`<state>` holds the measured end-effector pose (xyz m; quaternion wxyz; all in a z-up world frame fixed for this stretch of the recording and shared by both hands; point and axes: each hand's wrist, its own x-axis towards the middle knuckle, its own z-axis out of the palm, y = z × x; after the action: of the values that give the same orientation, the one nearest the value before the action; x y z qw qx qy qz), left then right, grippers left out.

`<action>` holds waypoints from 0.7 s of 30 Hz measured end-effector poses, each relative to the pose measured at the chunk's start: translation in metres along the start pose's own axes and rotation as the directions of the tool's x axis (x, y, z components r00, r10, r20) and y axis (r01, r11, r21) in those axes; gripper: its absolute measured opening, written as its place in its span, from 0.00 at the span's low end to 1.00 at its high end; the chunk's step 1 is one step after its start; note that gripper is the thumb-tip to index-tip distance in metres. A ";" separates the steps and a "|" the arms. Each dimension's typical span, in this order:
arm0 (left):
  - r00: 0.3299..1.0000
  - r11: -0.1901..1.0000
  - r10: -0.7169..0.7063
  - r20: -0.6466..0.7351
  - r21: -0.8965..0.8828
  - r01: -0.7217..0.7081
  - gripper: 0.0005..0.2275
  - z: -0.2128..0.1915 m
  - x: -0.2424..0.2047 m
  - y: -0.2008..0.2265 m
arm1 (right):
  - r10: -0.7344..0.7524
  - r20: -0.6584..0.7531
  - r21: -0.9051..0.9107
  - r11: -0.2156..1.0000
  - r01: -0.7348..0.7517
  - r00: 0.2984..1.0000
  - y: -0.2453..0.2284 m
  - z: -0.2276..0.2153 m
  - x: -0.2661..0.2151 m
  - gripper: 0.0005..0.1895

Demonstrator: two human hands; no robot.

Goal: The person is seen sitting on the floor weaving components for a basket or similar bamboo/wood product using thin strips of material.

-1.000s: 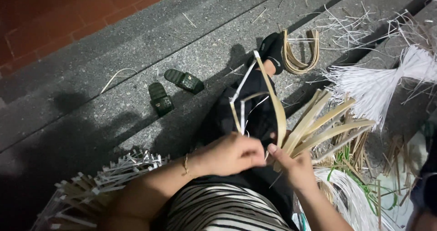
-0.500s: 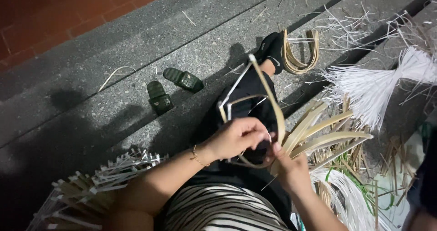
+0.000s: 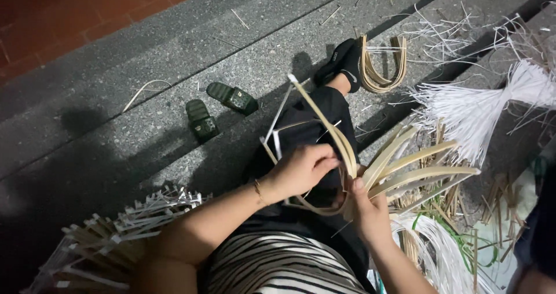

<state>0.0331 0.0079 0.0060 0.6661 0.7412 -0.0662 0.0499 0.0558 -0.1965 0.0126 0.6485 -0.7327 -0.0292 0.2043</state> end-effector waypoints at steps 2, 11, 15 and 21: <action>0.999 0.961 0.045 -0.002 0.274 -0.043 0.07 0.012 -0.007 -0.029 | 0.004 -0.007 -0.007 1.000 -0.004 1.000 0.009 -0.008 0.006 0.20; 0.932 0.992 0.117 0.342 -0.084 -0.093 0.07 -0.002 -0.008 0.006 | -0.094 -0.042 -0.141 0.986 0.088 0.995 0.029 -0.016 0.006 0.18; 0.993 0.993 -0.113 -0.027 0.019 0.113 0.06 0.008 -0.005 -0.004 | -0.077 -0.044 -0.141 0.988 0.070 0.996 0.024 -0.015 0.004 0.18; 0.945 0.929 0.101 0.312 0.311 -0.203 0.06 0.012 -0.029 0.017 | -0.186 -0.042 -0.077 0.980 0.183 0.982 0.028 -0.015 0.017 0.20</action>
<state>0.0013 -0.0051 0.0167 0.5056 0.8364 -0.2117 0.0030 0.0702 -0.2099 -0.0174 0.6382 -0.7546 -0.0886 0.1243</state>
